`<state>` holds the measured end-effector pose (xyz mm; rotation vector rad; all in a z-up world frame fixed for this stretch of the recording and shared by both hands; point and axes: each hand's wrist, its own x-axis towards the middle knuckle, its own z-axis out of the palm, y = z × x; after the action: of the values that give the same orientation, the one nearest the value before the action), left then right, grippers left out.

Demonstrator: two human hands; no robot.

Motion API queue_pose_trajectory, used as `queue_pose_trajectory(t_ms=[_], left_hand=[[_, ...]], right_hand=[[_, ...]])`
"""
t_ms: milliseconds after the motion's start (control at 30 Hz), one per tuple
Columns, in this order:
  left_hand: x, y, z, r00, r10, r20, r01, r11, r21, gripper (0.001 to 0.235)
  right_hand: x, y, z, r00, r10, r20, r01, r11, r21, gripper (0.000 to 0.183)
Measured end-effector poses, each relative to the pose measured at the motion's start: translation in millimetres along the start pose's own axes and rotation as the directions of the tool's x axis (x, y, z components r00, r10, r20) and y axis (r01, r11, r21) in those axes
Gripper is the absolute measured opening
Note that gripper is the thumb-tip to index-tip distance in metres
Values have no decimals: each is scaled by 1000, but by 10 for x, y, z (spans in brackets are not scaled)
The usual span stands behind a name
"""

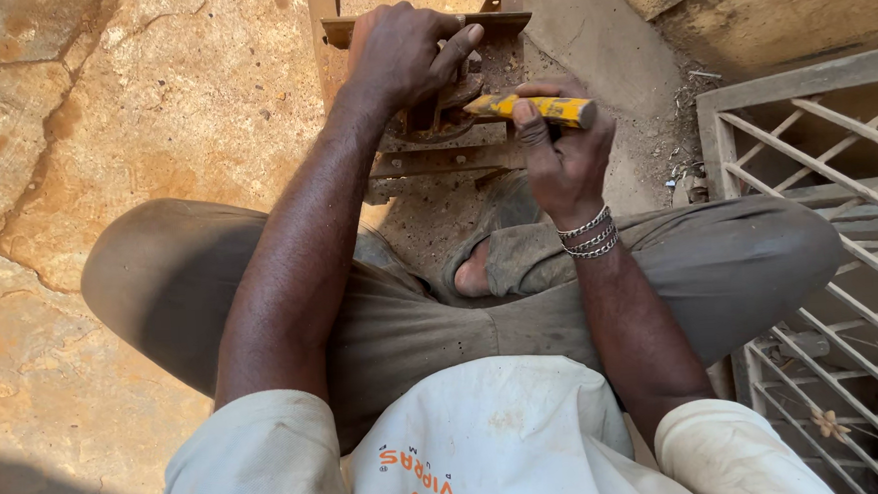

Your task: The person sits on the ground and uses a yellow-handled scraper to remove rust and debris from a circular metal part clamped in a vise. They repeatedly scrape the surface and edges of the part, occasionally repositioning it to access different areas.

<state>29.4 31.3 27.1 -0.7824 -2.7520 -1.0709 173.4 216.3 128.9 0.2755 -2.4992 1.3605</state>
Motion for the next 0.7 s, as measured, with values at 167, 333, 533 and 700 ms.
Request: queue_pose_trajectory(t_ms=[167, 333, 533, 700], left_hand=[[-44, -14, 44, 999, 1, -47, -3, 999, -54, 52], [-29, -34, 75, 988, 75, -135, -67, 996, 63, 53], [-17, -33, 42, 999, -38, 5, 37, 995, 93, 51], [56, -72, 57, 997, -68, 37, 65, 994, 93, 48]], right_hand=[[24, 63, 69, 997, -72, 31, 76, 986, -149, 31], [16, 193, -51, 997, -28, 66, 41, 978, -203, 36], [14, 117, 2, 987, -117, -113, 109, 992, -70, 39], [68, 321, -37, 999, -8, -36, 3, 991, -132, 36]])
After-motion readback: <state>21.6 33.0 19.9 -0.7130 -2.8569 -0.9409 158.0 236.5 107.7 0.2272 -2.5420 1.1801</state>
